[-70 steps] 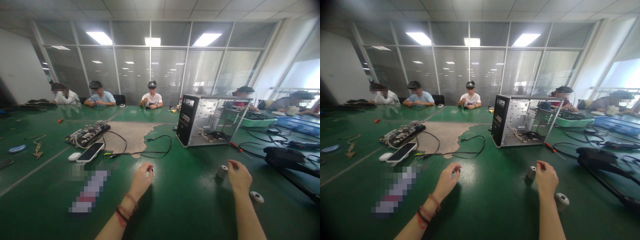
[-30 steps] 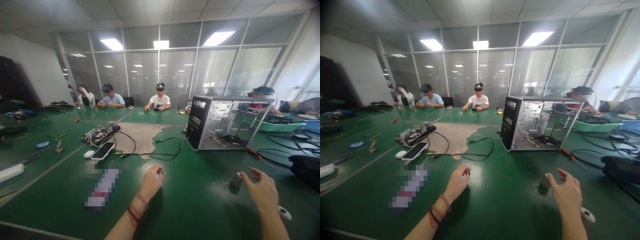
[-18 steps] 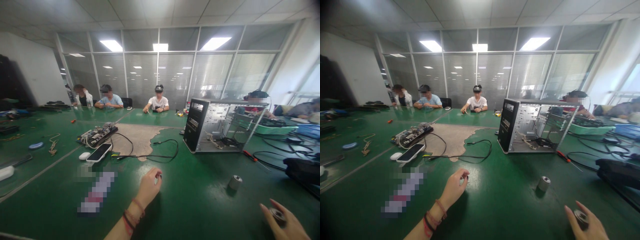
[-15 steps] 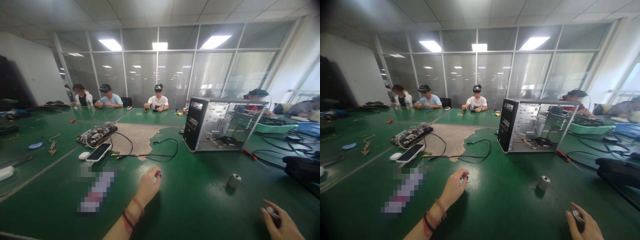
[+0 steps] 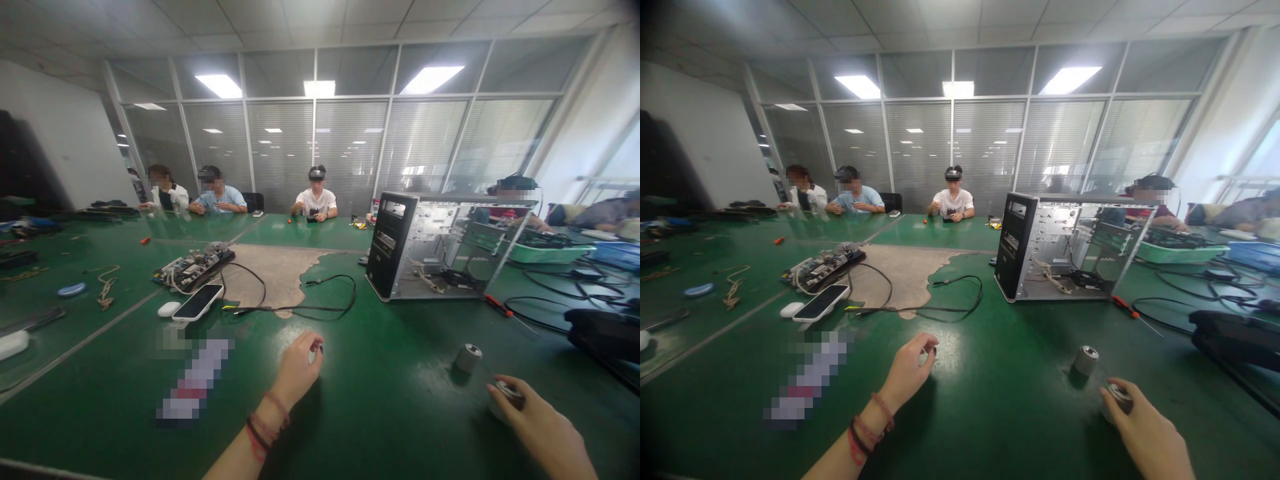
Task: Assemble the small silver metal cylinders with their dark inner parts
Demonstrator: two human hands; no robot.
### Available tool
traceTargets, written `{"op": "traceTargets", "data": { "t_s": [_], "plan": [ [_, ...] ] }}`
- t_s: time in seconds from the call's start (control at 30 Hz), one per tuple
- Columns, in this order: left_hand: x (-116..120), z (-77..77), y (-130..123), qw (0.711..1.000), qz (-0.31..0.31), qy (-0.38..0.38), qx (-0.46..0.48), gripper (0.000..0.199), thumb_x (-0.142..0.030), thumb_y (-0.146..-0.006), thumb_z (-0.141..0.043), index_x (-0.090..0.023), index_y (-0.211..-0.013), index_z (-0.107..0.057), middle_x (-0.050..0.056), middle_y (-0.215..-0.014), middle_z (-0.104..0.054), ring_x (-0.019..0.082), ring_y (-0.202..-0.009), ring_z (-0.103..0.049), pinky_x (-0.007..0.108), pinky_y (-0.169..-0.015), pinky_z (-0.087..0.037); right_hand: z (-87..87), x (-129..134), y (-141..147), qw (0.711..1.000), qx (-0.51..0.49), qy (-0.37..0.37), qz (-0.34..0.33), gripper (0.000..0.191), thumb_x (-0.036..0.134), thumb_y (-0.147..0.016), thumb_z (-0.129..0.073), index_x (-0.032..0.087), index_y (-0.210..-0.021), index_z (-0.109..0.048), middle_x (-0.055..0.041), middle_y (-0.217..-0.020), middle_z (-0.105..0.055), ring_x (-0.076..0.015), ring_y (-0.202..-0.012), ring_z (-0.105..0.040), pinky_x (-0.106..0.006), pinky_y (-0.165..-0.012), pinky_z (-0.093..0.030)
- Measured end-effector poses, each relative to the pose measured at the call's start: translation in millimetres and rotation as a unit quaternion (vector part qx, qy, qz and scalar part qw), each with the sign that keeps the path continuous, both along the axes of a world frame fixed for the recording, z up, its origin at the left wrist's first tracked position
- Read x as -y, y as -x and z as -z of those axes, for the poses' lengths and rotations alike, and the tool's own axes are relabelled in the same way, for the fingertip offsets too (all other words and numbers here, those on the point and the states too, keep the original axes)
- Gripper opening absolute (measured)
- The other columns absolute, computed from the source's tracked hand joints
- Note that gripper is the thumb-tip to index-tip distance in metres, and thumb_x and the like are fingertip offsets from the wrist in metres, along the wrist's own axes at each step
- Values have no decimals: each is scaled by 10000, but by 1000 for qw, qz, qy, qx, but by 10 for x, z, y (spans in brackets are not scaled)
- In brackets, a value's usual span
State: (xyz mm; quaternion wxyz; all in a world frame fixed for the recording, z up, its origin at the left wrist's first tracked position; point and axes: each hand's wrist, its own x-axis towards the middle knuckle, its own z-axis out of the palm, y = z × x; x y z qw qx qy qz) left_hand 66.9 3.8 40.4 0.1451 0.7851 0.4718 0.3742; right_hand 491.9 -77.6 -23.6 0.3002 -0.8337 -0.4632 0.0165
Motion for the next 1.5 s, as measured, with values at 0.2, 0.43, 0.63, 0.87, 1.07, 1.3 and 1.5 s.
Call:
{"op": "traceTargets", "data": {
  "t_s": [0.2, 0.43, 0.63, 0.87, 1.07, 1.3, 1.5],
  "plan": [
    [-12, 3, 6, 1000, -3, 1, -3, 187, -122, -776, -437, -199, -882, -569, 20, -800, -591, 163, -757, -559, 259, -702, -436, -687, -417, 1223, 961, -50, -20, -270, 403, 495, -795, -458, 244, -1090, -570, -60, -882, -690, -229, -771, -649, -327, -700, -487],
    [-4, 3, 5, 1000, -1, 0, -2, 198, -110, -778, -426, -193, -884, -571, 24, -801, -581, 165, -761, -552, 262, -707, -433, -645, -659, 2281, 855, -81, -62, -508, 311, 305, -822, -494, 213, -1110, -566, -66, -1079, -639, -210, -968, -601, -320, -858, -454],
    [3, 11, -23, 1000, -3, 8, -1, 201, -110, -767, -442, -197, -893, -573, 22, -800, -583, 166, -760, -556, 262, -717, -438, -383, -663, 2452, 840, -126, -85, -521, 323, 261, -829, -491, 224, -1143, -555, -68, -1117, -626, -216, -1011, -589, -335, -896, -449],
    [20, 29, -65, 1000, 6, 9, -4, 218, -83, -744, -443, -199, -876, -571, 18, -796, -581, 163, -754, -556, 257, -711, -438, -374, -663, 2436, 840, -124, -83, -521, 363, 256, -820, -496, 230, -1180, -535, -74, -1152, -609, -225, -1049, -574, -361, -923, -442],
    [11, 42, -64, 1000, 3, 11, -6, 208, -87, -749, -443, -199, -877, -562, 16, -801, -578, 163, -754, -552, 263, -712, -436, -377, -636, 2446, 843, -113, -82, -519, 358, 246, -826, -482, 232, -1181, -529, -70, -1142, -606, -217, -1036, -578, -349, -918, -442],
    [14, 45, -81, 1000, 14, 25, -6, 193, -99, -763, -439, -197, -863, -572, 20, -793, -581, 165, -752, -555, 264, -705, -439, -386, -614, 2432, 844, -108, -80, -519, 359, 268, -831, -490, 231, -1186, -524, -69, -1151, -603, -210, -1026, -586, -334, -910, -450],
    [17, 48, -81, 1000, 17, 18, -5, 203, -93, -753, -446, -200, -868, -574, 20, -810, -593, 161, -753, -557, 258, -706, -441, -409, -604, 2409, 840, -116, -91, -522, 375, 333, -905, -370, 232, -1233, -522, -75, -1182, -606, -213, -1082, -567, -358, -945, -434]
  ]
}}
